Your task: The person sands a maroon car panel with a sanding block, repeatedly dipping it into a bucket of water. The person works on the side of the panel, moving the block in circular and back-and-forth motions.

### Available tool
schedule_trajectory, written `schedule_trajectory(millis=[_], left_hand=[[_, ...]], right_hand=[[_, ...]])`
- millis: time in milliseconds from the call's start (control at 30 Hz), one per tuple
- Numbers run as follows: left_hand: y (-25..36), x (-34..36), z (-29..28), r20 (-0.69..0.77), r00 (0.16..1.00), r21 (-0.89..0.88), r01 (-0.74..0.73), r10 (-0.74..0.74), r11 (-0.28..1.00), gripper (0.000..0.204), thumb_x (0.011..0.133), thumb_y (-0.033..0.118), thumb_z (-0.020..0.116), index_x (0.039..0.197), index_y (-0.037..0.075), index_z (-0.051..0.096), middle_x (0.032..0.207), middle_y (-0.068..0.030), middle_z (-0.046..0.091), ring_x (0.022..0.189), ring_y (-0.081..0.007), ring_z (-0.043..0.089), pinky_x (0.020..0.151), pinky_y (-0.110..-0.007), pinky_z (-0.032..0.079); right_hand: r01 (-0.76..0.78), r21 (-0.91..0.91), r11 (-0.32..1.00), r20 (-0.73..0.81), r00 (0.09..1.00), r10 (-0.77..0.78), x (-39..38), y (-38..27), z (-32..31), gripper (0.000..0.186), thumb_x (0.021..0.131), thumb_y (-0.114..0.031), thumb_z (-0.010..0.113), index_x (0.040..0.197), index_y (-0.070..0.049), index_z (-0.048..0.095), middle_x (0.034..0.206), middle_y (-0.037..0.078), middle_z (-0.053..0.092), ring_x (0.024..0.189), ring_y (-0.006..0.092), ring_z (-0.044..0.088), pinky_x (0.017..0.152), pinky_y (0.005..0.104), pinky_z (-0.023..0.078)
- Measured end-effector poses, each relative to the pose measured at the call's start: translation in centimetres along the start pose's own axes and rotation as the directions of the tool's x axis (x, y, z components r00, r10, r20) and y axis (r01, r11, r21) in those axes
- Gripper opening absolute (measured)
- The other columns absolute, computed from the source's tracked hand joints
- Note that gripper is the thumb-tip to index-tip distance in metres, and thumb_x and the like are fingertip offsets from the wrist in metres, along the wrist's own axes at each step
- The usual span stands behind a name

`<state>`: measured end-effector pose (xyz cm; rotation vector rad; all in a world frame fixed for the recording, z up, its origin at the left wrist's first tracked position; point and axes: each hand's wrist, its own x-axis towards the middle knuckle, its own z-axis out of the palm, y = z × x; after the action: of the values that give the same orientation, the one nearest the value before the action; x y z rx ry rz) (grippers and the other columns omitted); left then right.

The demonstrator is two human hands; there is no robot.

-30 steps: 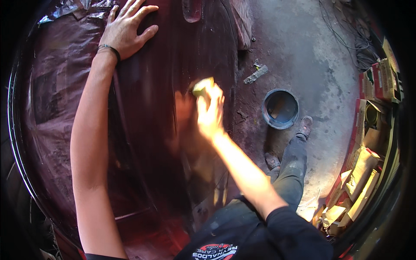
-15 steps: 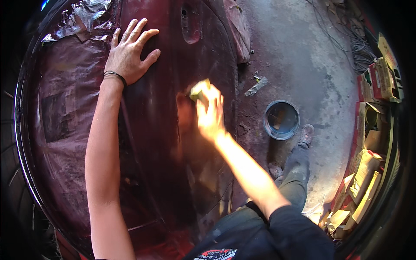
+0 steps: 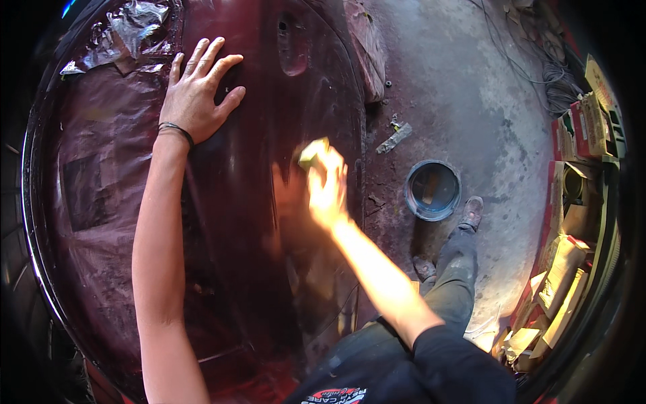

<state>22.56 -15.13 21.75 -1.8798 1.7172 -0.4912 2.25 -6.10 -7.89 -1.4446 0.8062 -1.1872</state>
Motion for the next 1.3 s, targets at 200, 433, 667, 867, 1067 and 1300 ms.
schedule_trajectory(millis=[200, 433, 667, 867, 1067, 1300], left_hand=[[1.2, 1.5, -0.2, -0.020, 0.999, -0.012, -0.026, 0.026, 1.000, 0.058, 0.108, 0.052, 0.067, 0.161, 0.031, 0.059, 0.184, -0.0040, 0.038, 0.173, -0.0277, 0.029, 0.141, -0.058, 0.020], [0.2, 0.6, -0.2, 0.031, 0.999, -0.065, 0.031, -0.029, 0.997, 0.059, 0.106, 0.048, 0.070, 0.160, 0.028, 0.059, 0.184, -0.0064, 0.036, 0.173, -0.0288, 0.026, 0.140, -0.059, 0.019], [1.2, 1.3, -2.0, 0.053, 0.998, -0.154, 0.026, -0.018, 0.988, 0.059, 0.104, 0.042, 0.073, 0.160, 0.026, 0.061, 0.185, -0.0063, 0.035, 0.174, -0.0287, 0.025, 0.140, -0.058, 0.019], [1.1, 0.4, -2.6, 0.148, 0.985, -0.228, 0.120, -0.087, 0.966, 0.063, 0.100, 0.039, 0.078, 0.160, 0.026, 0.062, 0.186, -0.0057, 0.034, 0.175, -0.0279, 0.023, 0.141, -0.057, 0.016], [1.4, 0.9, -3.1, 0.169, 0.979, -0.264, 0.158, -0.115, 0.952, 0.065, 0.099, 0.044, 0.077, 0.159, 0.026, 0.062, 0.185, -0.0062, 0.034, 0.175, -0.0269, 0.023, 0.143, -0.056, 0.012], [1.4, 1.4, -2.2, 0.199, 0.974, -0.266, 0.159, -0.107, 0.951, 0.063, 0.105, 0.050, 0.071, 0.161, 0.024, 0.060, 0.187, -0.0062, 0.030, 0.176, -0.0269, 0.018, 0.143, -0.057, 0.010]], right_hand=[[-0.403, 0.043, 0.914, -0.022, 0.915, 0.404, 11.3, 5.7, 0.5, 0.052, 0.108, -0.021, 0.070, 0.156, -0.009, 0.052, 0.155, 0.027, 0.058, 0.142, 0.0515, 0.055, 0.121, 0.0598, 0.044], [-0.174, 0.020, 0.984, 0.161, 0.972, 0.169, -5.4, -6.9, -2.7, 0.060, 0.104, -0.010, 0.074, 0.158, -0.002, 0.050, 0.158, 0.031, 0.051, 0.143, 0.0515, 0.052, 0.121, 0.0618, 0.043], [-0.487, -0.087, 0.869, 0.157, 0.855, 0.495, 11.9, 3.8, 0.3, 0.055, 0.111, -0.029, 0.067, 0.156, -0.005, 0.046, 0.153, 0.031, 0.055, 0.136, 0.0558, 0.057, 0.120, 0.0633, 0.047], [-0.780, 0.112, 0.615, 0.668, 0.517, 0.534, 18.2, 11.1, -9.9, 0.049, 0.111, -0.035, 0.075, 0.151, -0.007, 0.065, 0.132, 0.006, 0.073, 0.111, 0.0096, 0.066, 0.093, 0.0288, 0.055], [-0.901, -0.135, 0.413, 0.232, 0.376, 0.897, 22.8, 11.9, -38.0, 0.054, 0.106, -0.041, 0.081, 0.152, -0.017, 0.064, 0.127, -0.001, 0.071, 0.105, 0.0128, 0.067, 0.083, 0.0349, 0.055], [-0.865, 0.305, 0.398, 0.181, 0.462, 0.868, 35.0, 7.1, -57.3, 0.043, 0.108, -0.041, 0.078, 0.141, -0.016, 0.070, 0.122, 0.001, 0.076, 0.107, 0.0205, 0.073, 0.089, 0.0409, 0.061]])
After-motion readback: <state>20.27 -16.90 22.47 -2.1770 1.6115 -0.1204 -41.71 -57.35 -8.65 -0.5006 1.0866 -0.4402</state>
